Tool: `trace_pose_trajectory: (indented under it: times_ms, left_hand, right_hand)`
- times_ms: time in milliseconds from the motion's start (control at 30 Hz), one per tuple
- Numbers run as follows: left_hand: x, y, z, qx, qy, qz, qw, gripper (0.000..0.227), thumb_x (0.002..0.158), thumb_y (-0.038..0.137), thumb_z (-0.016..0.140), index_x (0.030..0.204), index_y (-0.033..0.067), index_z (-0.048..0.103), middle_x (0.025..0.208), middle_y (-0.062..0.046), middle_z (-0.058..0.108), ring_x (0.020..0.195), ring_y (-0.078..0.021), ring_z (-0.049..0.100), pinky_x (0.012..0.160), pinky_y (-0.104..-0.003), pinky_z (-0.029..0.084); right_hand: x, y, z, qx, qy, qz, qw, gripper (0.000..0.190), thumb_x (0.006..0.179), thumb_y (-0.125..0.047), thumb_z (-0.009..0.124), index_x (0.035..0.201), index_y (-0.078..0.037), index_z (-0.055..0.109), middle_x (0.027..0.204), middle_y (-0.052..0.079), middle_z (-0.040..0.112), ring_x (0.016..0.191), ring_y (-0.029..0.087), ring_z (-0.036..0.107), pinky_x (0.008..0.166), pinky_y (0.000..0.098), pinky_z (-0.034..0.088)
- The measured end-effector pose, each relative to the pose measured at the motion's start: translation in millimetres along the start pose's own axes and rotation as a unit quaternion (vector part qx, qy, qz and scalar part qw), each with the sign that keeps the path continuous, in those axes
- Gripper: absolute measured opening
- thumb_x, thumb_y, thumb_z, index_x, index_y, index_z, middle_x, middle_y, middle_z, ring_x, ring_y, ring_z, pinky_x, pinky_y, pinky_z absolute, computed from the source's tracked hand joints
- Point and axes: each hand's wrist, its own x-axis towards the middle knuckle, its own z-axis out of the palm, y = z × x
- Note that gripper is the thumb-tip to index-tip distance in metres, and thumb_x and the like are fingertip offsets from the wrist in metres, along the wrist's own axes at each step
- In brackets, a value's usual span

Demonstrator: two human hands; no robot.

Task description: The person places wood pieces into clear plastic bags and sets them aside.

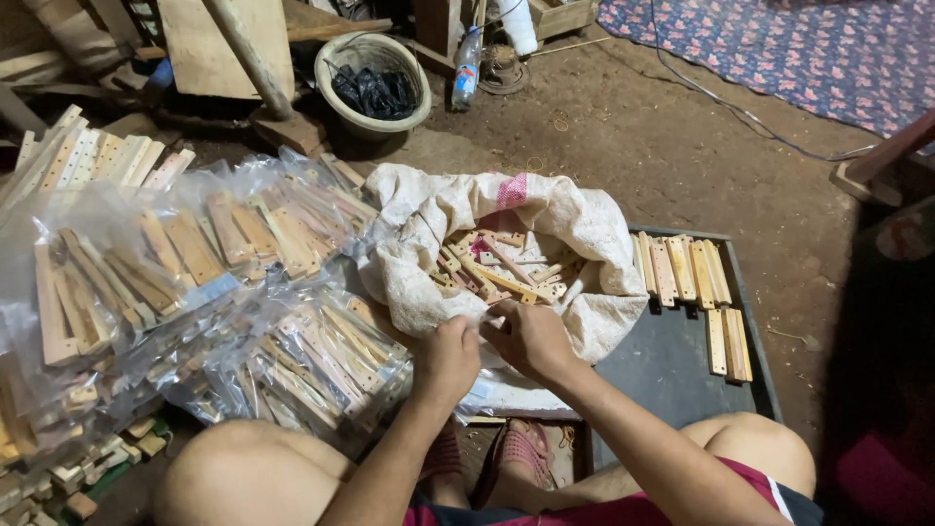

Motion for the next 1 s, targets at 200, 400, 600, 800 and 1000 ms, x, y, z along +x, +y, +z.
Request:
trace_pose_trajectory:
  times_ms: [200,400,600,800,1000]
  left_hand:
    - [-6,13,-7,-0.055,0.063,0.046,0.995,0.03,0.097,0.028,0.053,0.108,0.0133,0.077,0.09,-0.014,0.078,0.094,-0.0358,0.075,0.082,-0.049,0.06]
    - [-10,16,-8,-0.075,0.088,0.048,0.992,0.026,0.094,0.026,0.056,0.106,0.0153,0.077,0.084,-0.013,0.078,0.09,-0.0348,0.076,0.079,-0.05,0.06]
    - [-8,19,-10,-0.076,0.059,0.03,0.995,0.03,0.096,0.026,0.054,0.112,0.0152,0.076,0.092,-0.015,0.079,0.096,-0.0364,0.075,0.082,-0.048,0.061]
    - [3,6,-10,-0.058,0.093,0.022,0.994,0.031,0.094,0.023,0.058,0.118,0.0146,0.074,0.094,-0.019,0.078,0.097,-0.0392,0.074,0.084,-0.051,0.06]
    - [-5,17,-9,-0.056,0.075,0.018,0.995,0.034,0.092,0.024,0.057,0.123,0.0181,0.072,0.097,-0.018,0.079,0.1,-0.0381,0.074,0.088,-0.051,0.059]
  right_hand:
    - [-2,3,-1,0.037,0.04,0.032,0.998,0.026,0.091,-0.038,0.065,0.106,-0.021,0.079,0.079,0.011,0.077,0.085,0.04,0.074,0.077,0.0529,0.059]
    - [-2,-2,-9,0.051,-0.004,0.035,0.998,0.053,0.081,-0.044,0.075,0.126,-0.017,0.068,0.106,0.019,0.077,0.104,0.044,0.072,0.09,0.059,0.056]
    - [17,8,19,0.06,-0.103,0.034,0.992,0.04,0.092,-0.05,0.061,0.086,-0.012,0.075,0.075,0.018,0.074,0.089,0.044,0.074,0.078,0.053,0.058]
    - [4,-15,-5,0.038,-0.016,0.021,0.999,0.026,0.09,-0.036,0.063,0.097,-0.014,0.075,0.082,0.02,0.074,0.09,0.046,0.072,0.077,0.0588,0.057]
    - [5,-6,10,0.141,-0.097,0.022,0.985,0.037,0.09,-0.043,0.068,0.097,-0.007,0.073,0.078,0.021,0.074,0.089,0.045,0.073,0.082,0.0528,0.056]
